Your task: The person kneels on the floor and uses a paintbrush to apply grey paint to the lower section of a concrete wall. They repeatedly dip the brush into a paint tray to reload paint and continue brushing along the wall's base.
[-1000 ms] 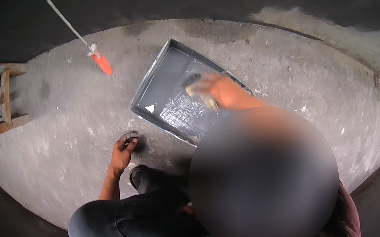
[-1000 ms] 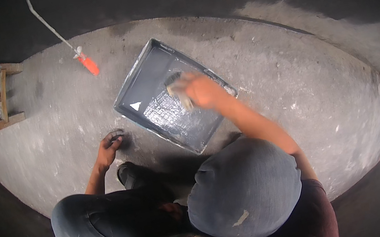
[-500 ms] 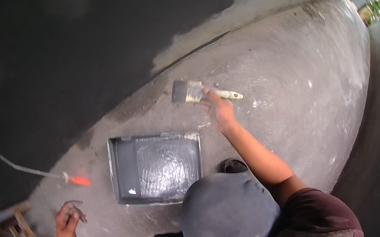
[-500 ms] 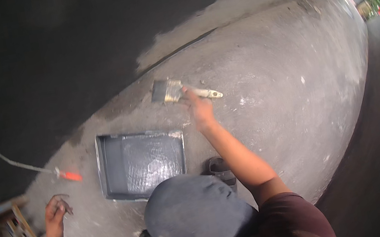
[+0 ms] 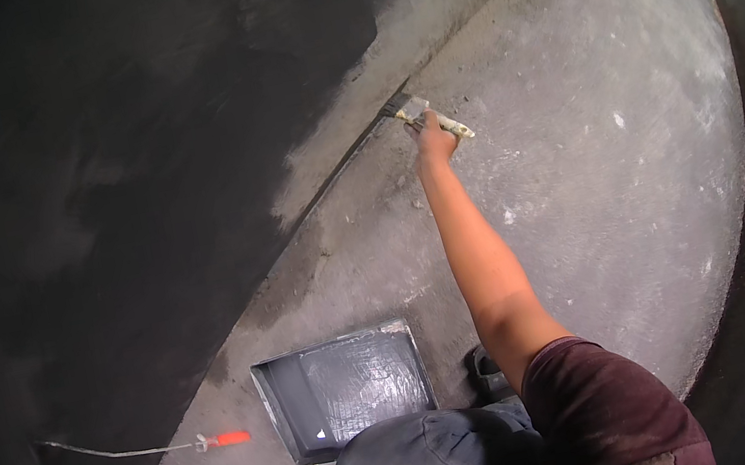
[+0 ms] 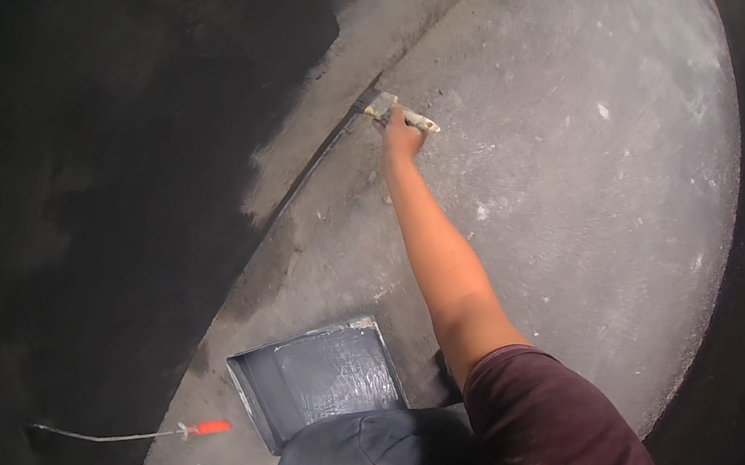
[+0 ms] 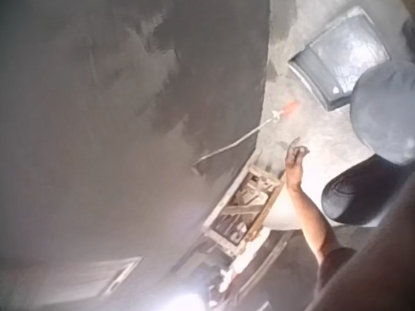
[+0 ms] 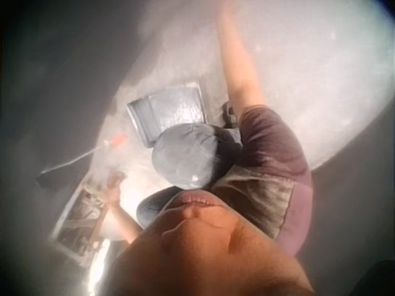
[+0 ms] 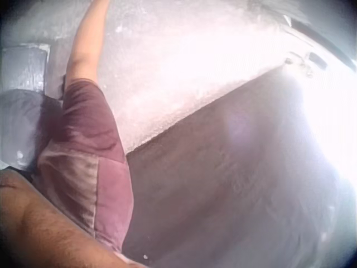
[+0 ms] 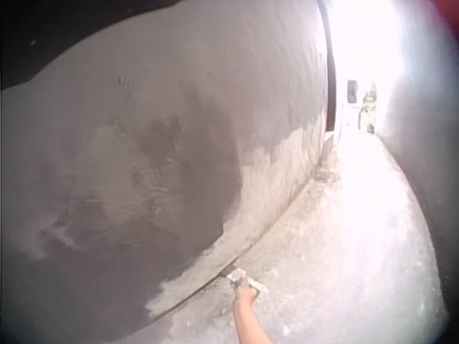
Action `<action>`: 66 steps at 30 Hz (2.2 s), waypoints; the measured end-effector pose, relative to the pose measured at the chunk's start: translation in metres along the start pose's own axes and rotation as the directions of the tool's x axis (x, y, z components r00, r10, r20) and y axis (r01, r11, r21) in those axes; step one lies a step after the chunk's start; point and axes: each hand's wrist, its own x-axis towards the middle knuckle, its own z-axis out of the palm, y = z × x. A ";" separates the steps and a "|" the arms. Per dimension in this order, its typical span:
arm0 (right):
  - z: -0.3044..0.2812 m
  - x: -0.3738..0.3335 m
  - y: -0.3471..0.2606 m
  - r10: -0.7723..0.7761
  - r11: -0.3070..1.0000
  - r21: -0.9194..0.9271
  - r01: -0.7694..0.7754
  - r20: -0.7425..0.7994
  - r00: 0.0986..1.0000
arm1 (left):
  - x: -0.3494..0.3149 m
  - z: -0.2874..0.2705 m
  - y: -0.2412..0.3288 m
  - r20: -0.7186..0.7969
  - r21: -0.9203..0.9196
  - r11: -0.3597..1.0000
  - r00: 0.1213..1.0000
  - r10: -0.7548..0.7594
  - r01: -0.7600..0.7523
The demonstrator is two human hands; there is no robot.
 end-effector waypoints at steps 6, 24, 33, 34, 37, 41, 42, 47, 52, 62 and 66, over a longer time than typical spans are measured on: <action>-0.003 0.042 0.021 -0.096 0.971 -0.217 0.097 0.016 0.995 | -0.019 0.017 0.009 0.039 0.077 0.982 0.984 -0.173 0.170; 0.101 -0.058 -0.097 -0.217 0.976 0.086 0.199 0.349 0.912 | 0.000 0.013 -0.023 0.058 -0.059 0.976 0.977 -0.205 0.208; 0.000 0.033 0.024 -0.158 0.975 -0.143 0.172 0.105 0.982 | 0.023 0.012 -0.036 0.116 -0.131 0.984 0.988 -0.102 0.117; 0.003 0.028 0.027 -0.147 0.972 -0.168 0.164 0.108 0.983 | 0.017 0.010 -0.037 0.093 -0.138 0.980 0.987 -0.133 0.145; 0.035 0.007 0.014 -0.210 0.939 -0.258 0.229 0.099 0.973 | 0.000 0.006 -0.042 0.049 -0.148 0.969 0.980 -0.191 0.196; 0.103 -0.027 -0.039 -0.243 0.966 -0.037 0.256 0.205 0.948 | 0.000 0.004 -0.049 0.048 -0.107 0.975 0.981 -0.189 0.193; 0.118 -0.051 -0.059 -0.171 0.983 0.109 0.146 0.282 0.944 | -0.009 0.001 -0.052 0.034 -0.111 0.975 0.982 -0.188 0.191; 0.100 -0.053 -0.048 -0.196 0.955 0.274 0.111 0.303 0.933 | 0.000 0.009 -0.031 0.020 -0.126 0.975 0.983 -0.183 0.184; 0.025 0.048 0.001 -0.254 0.965 -0.052 0.258 0.069 0.965 | 0.037 0.021 -0.022 0.093 -0.074 0.986 0.985 -0.144 0.151; 0.124 -0.052 -0.116 -0.256 0.955 0.240 0.171 0.385 0.887 | 0.007 0.003 -0.056 0.090 -0.095 0.981 0.983 -0.161 0.169; 0.107 -0.075 -0.055 -0.160 0.966 0.243 0.092 0.277 0.947 | 0.003 0.006 -0.046 0.021 -0.107 0.980 0.986 -0.168 0.169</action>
